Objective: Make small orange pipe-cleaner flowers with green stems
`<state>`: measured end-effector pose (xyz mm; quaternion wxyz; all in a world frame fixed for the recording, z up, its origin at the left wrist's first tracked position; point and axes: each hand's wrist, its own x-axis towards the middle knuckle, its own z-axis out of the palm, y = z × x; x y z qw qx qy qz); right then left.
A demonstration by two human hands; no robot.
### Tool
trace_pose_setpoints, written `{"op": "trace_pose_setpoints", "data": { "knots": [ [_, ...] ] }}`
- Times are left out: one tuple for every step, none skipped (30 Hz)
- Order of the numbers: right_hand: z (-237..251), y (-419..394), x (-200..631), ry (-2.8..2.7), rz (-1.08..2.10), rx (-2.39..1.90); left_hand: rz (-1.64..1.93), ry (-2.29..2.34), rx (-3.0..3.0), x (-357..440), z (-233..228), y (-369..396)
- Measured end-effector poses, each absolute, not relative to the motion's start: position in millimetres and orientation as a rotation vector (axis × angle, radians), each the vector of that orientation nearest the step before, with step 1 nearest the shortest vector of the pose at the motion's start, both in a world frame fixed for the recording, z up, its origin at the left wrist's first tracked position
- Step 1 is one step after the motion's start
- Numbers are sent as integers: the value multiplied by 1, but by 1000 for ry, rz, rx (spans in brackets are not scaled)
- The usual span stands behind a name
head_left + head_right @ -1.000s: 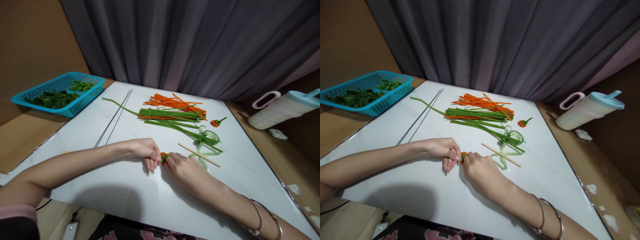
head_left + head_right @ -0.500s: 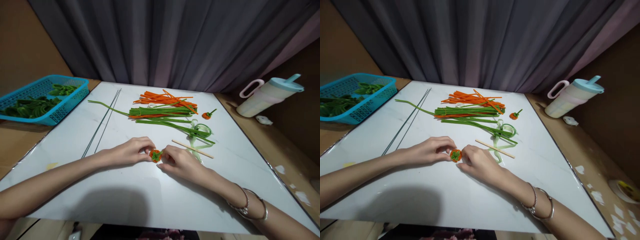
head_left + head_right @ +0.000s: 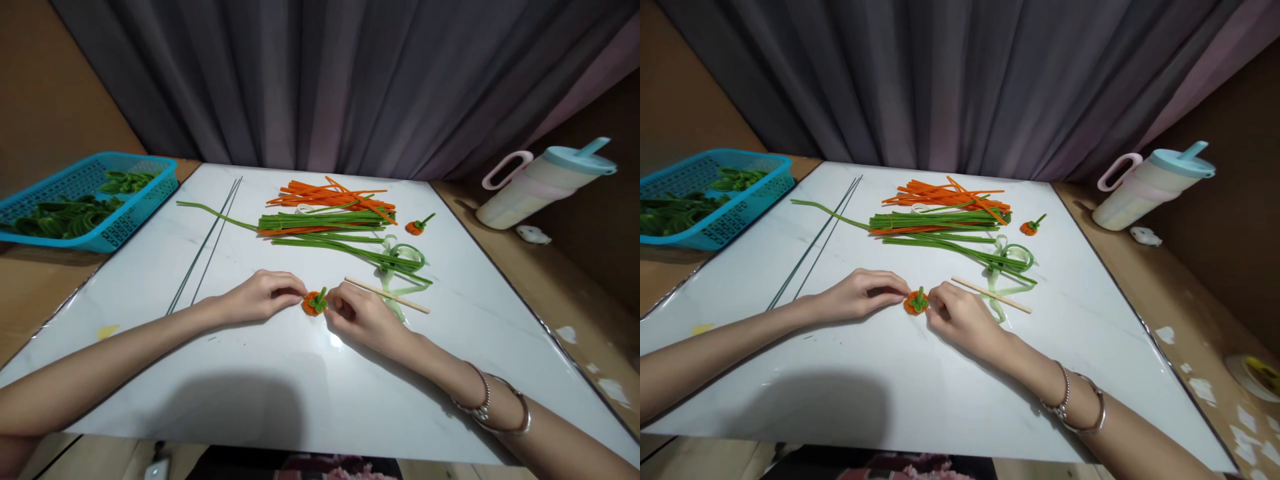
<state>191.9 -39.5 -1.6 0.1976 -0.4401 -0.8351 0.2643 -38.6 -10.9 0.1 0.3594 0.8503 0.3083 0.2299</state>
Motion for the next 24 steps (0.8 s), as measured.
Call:
{"op": "trace_pose_setpoints", "data": {
  "knots": [
    [-1,-39,192,-2343,736,-1224,594,819,2169,-39,0,-10],
    [-1,-38,193,-2349,733,-1213,590,832,2150,-40,0,-10],
    [-1,-37,193,-2353,728,-1204,582,830,2140,-40,0,-9],
    [-1,-36,193,-2358,723,-1193,566,814,2138,-40,1,-9],
    [-1,-36,194,-2364,716,-1182,544,790,2141,-41,2,-9],
    [-1,-36,194,-2370,710,-1172,519,768,2143,-41,3,-9],
    [-1,-35,195,-2377,706,-1164,493,749,2143,-41,3,-9],
    [-1,-35,195,-2380,705,-1157,474,737,2140,-41,4,-9],
    [-1,-35,195,-2383,704,-1152,471,733,2135,-41,4,-9],
    [-1,-36,195,-2385,709,-1147,481,732,2129,-41,4,-10],
    [0,-36,195,-2387,719,-1144,500,727,2127,-41,3,-11],
    [0,-36,195,-2390,728,-1140,524,719,2128,-40,2,-12],
    [0,-36,195,-2395,737,-1137,547,710,2134,-39,1,-13],
    [0,-36,194,-2401,743,-1133,566,701,2144,-38,0,-14],
    [0,-36,194,-2408,746,-1130,581,694,2157,-38,-1,-15],
    [0,-36,194,-2413,748,-1126,596,693,2172,-37,-2,-16],
    [0,-36,194,-2417,750,-1121,612,697,2185,-37,-2,-16],
    [0,-36,194,-2420,756,-1116,623,701,2196,-37,-3,-16],
    [0,-36,194,-2422,764,-1112,630,701,2205,-37,-3,-17],
    [0,-36,194,-2422,773,-1106,634,703,2212,-37,-3,-17],
    [0,-36,194,-2421,781,-1101,638,703,2218,-37,-4,-17],
    [-1,-36,194,-2418,786,-1095,642,701,2225,-37,-5,-17],
    [-1,-36,194,-2413,790,-1090,646,702,2232,-37,-6,-17],
    [-1,-35,194,-2408,796,-1083,653,702,2243,-38,-7,-17]
  ]
}}
